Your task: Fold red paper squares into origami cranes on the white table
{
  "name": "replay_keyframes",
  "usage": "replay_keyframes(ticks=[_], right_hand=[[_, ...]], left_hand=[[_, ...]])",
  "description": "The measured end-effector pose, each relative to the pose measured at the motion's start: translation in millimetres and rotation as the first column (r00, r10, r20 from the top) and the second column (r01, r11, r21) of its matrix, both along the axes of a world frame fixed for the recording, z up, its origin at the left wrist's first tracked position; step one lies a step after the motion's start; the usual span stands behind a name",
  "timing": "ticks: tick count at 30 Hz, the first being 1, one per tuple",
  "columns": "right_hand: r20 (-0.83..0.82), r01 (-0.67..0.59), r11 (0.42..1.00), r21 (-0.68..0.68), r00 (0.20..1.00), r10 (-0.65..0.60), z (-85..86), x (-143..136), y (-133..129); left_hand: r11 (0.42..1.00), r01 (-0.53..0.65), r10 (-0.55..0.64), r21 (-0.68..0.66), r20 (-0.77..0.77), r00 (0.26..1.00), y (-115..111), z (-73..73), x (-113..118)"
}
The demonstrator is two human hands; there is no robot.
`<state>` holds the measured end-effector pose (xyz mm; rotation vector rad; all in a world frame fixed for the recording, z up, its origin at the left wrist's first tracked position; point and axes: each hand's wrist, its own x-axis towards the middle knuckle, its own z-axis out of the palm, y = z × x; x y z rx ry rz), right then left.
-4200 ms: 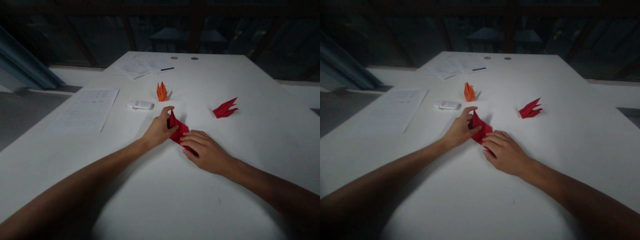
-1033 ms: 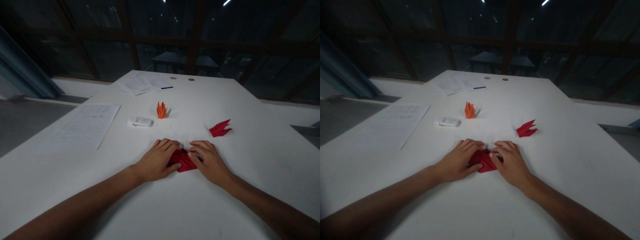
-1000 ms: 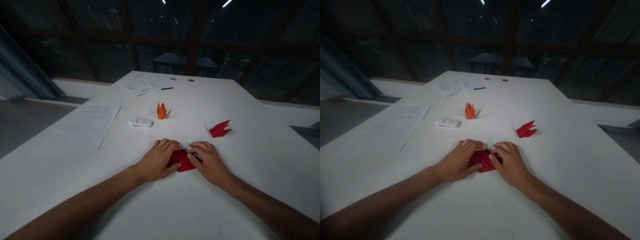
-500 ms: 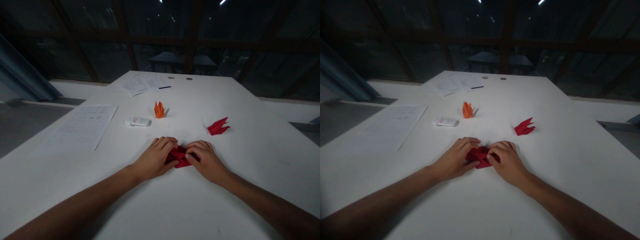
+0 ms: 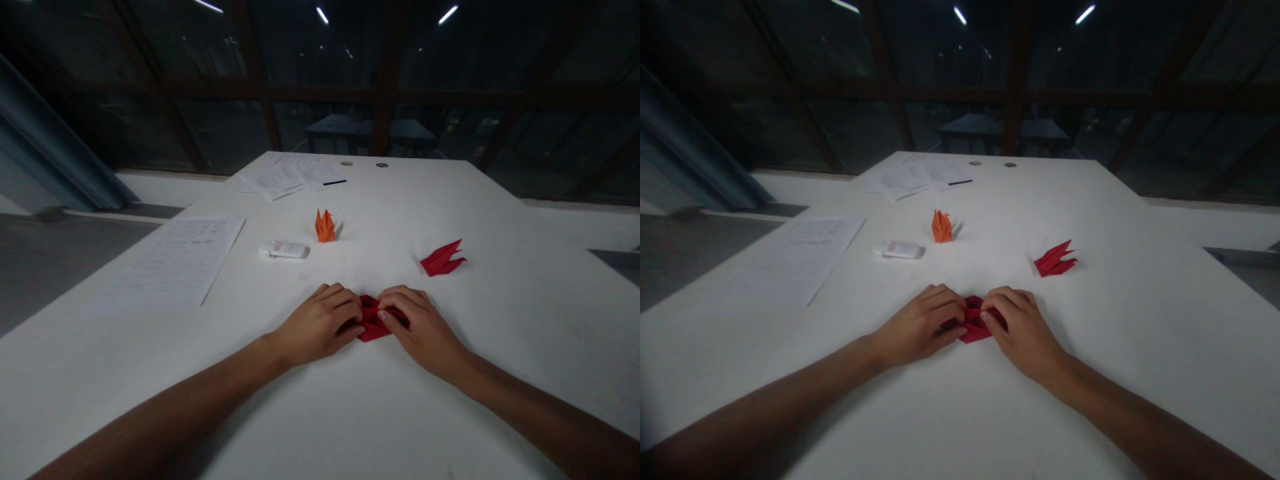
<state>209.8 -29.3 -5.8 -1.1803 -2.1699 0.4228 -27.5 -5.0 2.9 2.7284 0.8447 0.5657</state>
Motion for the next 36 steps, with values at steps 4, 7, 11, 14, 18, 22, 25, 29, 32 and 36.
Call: replay_keyframes(ticks=[4,7,11,14,18,22,25,29,32,36], right_hand=[[-0.085,-0.018,0.996,0.083,0.996,0.025,-3.0,1,-3],[-0.111,-0.039,0.98,0.194,0.992,0.061,-5.4,0,-7],[-0.042,-0.21,0.905,0.369,0.969,0.242,-5.5,1,-11],[0.091,-0.349,0.809,0.472,0.932,0.35,-4.3,5,-12],[0.236,-0.435,0.715,0.547,0.9,0.368,-5.0,10,-13],[0.189,-0.363,0.753,0.549,0.931,0.311,-6.0,9,-14],[0.111,-0.299,0.821,0.486,0.953,0.281,-4.2,5,-12],[0.163,-0.311,0.878,0.363,0.949,0.269,-2.5,2,-9],[0.198,-0.326,0.891,0.317,0.941,0.274,-3.8,2,-8],[0.198,-0.304,0.903,0.302,0.947,0.252,-5.7,4,-8]], left_hand=[[0.996,-0.037,0.032,0.084,0.057,0.998,-2,-2.5,0],[0.993,-0.071,0.062,0.098,0.085,0.994,-4,-4.4,0],[0.986,-0.098,0.084,0.136,0.107,0.991,-6,-5.4,1],[0.968,-0.151,0.12,0.198,0.163,0.979,-5,-5.0,0],[0.958,-0.103,0.092,0.267,0.052,0.994,-1,-2.1,-4],[0.921,-0.034,0.063,0.388,-0.061,0.996,1,1.8,-7],[0.901,-0.012,0.063,0.433,-0.103,0.993,1,2.4,-6],[0.918,0.011,0.06,0.397,-0.167,0.984,0,1.8,-4],[0.957,0.049,0.003,0.286,-0.177,0.984,1,6.7,-5],[0.993,0.108,-0.103,0.037,-0.128,0.986,2,19.1,-10]])
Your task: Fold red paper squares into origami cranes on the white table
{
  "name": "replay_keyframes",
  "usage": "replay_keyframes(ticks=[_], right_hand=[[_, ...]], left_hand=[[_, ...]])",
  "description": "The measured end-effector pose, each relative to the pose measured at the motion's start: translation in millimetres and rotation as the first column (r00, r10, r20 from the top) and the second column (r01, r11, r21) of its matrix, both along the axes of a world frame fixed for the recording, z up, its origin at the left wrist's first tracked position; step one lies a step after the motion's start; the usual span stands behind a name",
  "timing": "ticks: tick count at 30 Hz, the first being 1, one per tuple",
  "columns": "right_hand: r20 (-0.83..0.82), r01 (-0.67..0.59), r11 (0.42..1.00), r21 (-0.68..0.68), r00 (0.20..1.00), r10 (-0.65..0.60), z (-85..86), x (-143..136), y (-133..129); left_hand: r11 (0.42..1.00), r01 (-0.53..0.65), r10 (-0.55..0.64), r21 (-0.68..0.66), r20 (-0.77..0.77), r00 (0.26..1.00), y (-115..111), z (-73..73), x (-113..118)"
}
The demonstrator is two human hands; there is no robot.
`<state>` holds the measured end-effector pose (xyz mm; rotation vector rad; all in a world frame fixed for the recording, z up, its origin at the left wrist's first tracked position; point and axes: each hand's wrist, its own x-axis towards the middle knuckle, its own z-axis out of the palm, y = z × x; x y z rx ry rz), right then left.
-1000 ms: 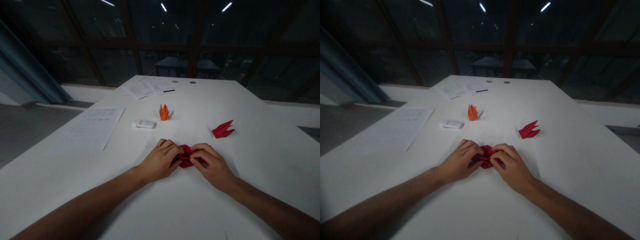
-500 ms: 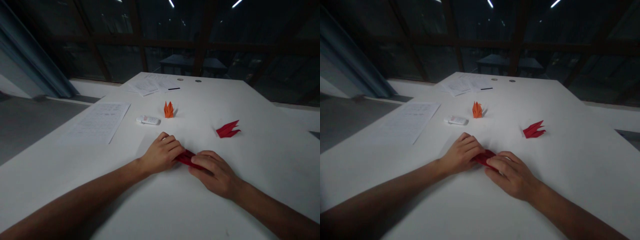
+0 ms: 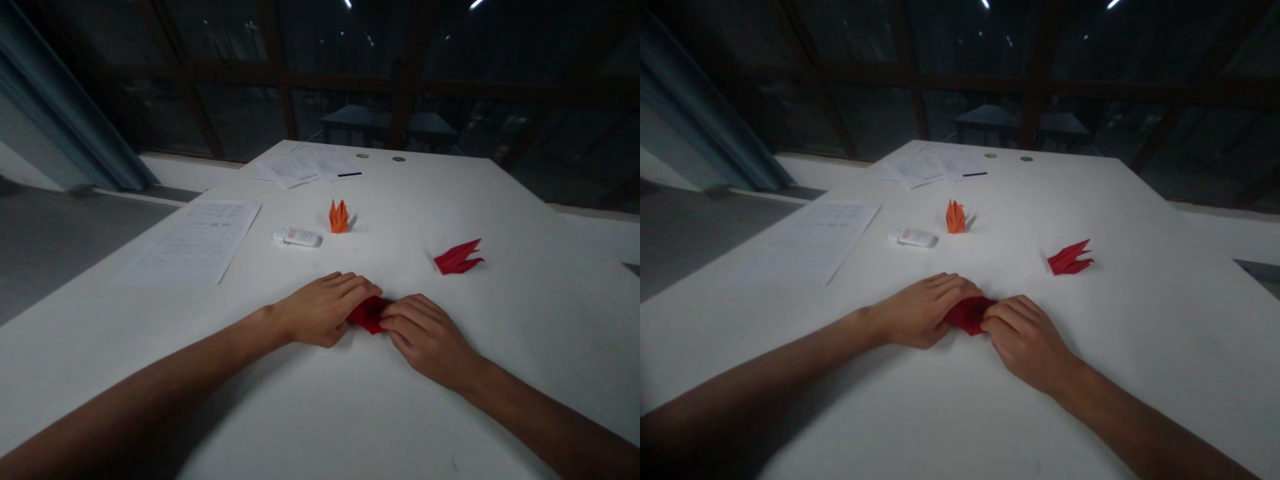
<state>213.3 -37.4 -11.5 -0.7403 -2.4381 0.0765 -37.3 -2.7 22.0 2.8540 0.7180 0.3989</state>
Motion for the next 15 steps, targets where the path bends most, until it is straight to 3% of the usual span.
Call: replay_keyframes(ticks=[6,11,15], right_hand=[[0.006,0.065,0.998,-0.019,0.998,-0.065,-1.3,1.1,0.7],[-0.04,0.136,0.985,-0.106,0.989,-0.141,-1.1,0.5,2.3],[0.022,0.12,0.989,-0.081,0.993,-0.118,0.7,-1.1,1.3]], left_hand=[[0.997,0.016,-0.016,-0.078,0.001,1.0,-0.6,0.2,-0.6],[0.997,-0.045,0.045,-0.06,0.003,0.999,1.2,-4.9,1.2],[0.999,-0.015,0.015,-0.028,0.003,1.0,1.6,-3.5,1.0]])
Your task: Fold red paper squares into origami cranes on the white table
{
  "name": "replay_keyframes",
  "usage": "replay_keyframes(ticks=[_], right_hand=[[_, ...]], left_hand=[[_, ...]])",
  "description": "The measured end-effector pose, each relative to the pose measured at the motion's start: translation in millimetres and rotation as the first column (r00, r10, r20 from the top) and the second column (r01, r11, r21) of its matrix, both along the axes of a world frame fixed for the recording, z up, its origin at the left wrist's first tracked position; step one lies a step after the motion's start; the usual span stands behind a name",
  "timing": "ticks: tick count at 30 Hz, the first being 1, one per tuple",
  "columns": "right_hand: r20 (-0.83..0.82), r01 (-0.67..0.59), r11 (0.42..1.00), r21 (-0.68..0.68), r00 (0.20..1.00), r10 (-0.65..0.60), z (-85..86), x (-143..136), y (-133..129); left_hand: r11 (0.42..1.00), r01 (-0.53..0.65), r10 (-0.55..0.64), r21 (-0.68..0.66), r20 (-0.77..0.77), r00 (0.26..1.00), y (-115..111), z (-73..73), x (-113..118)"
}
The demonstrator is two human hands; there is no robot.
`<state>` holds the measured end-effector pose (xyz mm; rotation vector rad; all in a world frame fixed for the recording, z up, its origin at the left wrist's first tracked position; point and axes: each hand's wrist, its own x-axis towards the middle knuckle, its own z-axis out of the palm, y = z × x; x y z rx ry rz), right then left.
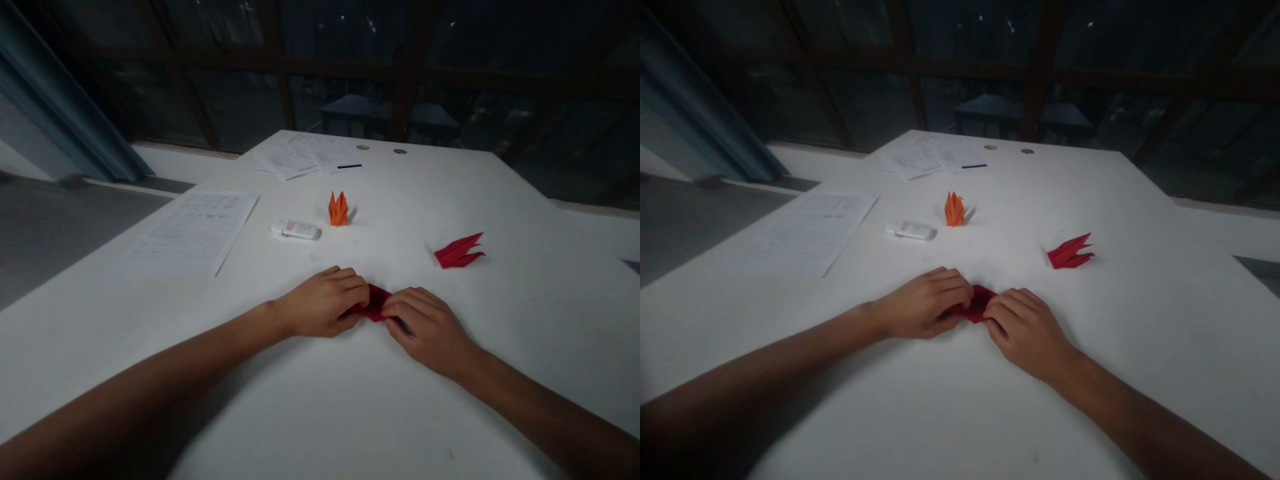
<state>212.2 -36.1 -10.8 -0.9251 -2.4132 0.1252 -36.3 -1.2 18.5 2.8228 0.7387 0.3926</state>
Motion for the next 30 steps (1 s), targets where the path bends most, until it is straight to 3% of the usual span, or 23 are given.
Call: replay_keyframes(ticks=[5,10,16,23,30], right_hand=[[0.108,-0.042,0.999,0.014,0.993,0.04,5.2,-2,-3],[0.108,-0.019,1.0,-0.004,0.994,0.02,7.1,-4,-5],[-0.041,0.055,0.998,-0.042,0.998,-0.057,0.2,-1,-2],[-0.032,0.133,0.98,-0.145,0.99,-0.139,0.4,-2,4],[-0.034,0.148,0.962,-0.23,0.987,-0.159,3.6,-2,7]], left_hand=[[0.997,0.032,-0.031,0.069,-0.015,0.999,-3,1.9,2],[0.996,0.021,-0.017,0.092,-0.048,0.999,-6,2.8,5],[0.996,-0.079,0.079,-0.031,-0.002,0.997,-7,-3.0,8],[0.946,-0.297,0.313,-0.132,0.123,0.942,-7,-14.0,11],[0.935,-0.294,0.323,-0.201,0.134,0.937,-7,-11.3,10]])
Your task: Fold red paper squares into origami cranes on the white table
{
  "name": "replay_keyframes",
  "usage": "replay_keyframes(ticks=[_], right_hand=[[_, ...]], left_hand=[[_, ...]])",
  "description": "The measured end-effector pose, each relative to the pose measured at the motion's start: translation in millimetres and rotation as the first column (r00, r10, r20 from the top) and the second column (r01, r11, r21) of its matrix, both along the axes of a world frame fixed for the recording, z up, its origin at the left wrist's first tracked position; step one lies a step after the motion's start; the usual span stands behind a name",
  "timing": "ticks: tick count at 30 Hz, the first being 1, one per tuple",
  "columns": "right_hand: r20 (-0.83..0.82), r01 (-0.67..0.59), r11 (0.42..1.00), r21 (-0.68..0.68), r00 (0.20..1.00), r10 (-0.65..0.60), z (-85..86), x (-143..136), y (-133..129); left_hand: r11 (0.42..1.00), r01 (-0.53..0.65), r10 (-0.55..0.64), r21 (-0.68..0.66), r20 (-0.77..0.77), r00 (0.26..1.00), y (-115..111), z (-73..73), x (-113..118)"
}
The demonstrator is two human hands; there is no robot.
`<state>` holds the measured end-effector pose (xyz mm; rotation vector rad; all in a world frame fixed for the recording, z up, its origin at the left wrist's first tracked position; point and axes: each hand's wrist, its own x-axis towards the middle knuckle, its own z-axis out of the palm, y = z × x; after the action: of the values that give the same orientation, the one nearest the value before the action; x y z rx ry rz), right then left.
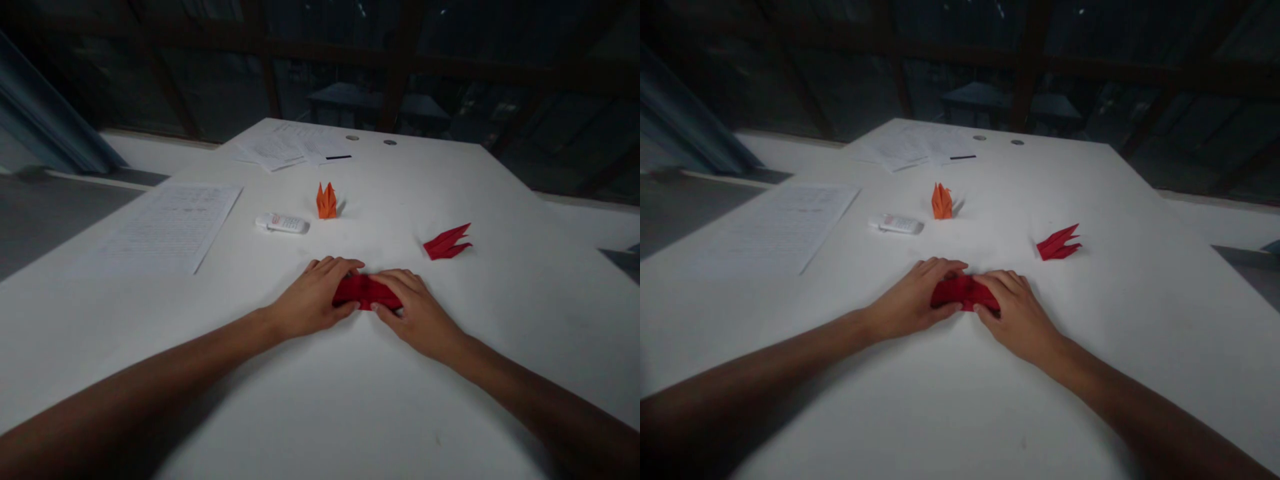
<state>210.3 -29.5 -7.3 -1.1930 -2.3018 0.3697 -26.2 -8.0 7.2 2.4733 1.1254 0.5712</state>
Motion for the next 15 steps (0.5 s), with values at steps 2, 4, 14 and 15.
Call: replay_keyframes(ticks=[2,4,14,15], right_hand=[[-0.016,-0.014,1.0,-0.01,1.0,0.014,0.3,1.0,-0.2],[-0.015,-0.031,1.0,-0.002,0.999,0.031,-0.1,2.0,-0.1],[0.031,-0.07,0.994,0.085,0.997,0.068,-1.2,1.1,-1.3],[0.051,-0.066,0.993,0.098,0.997,0.061,-0.4,0.3,-2.5]], left_hand=[[1.0,0.031,-0.031,-0.003,-0.006,1.0,0.5,0.9,-0.2],[0.997,0.071,-0.071,0.004,-0.02,0.997,1.3,0.7,-0.4],[0.997,0.076,-0.076,0.019,0.015,0.997,2.8,-4.7,-1.1],[0.995,0.1,-0.101,0.024,0.003,0.995,3.1,-3.7,-1.3]])
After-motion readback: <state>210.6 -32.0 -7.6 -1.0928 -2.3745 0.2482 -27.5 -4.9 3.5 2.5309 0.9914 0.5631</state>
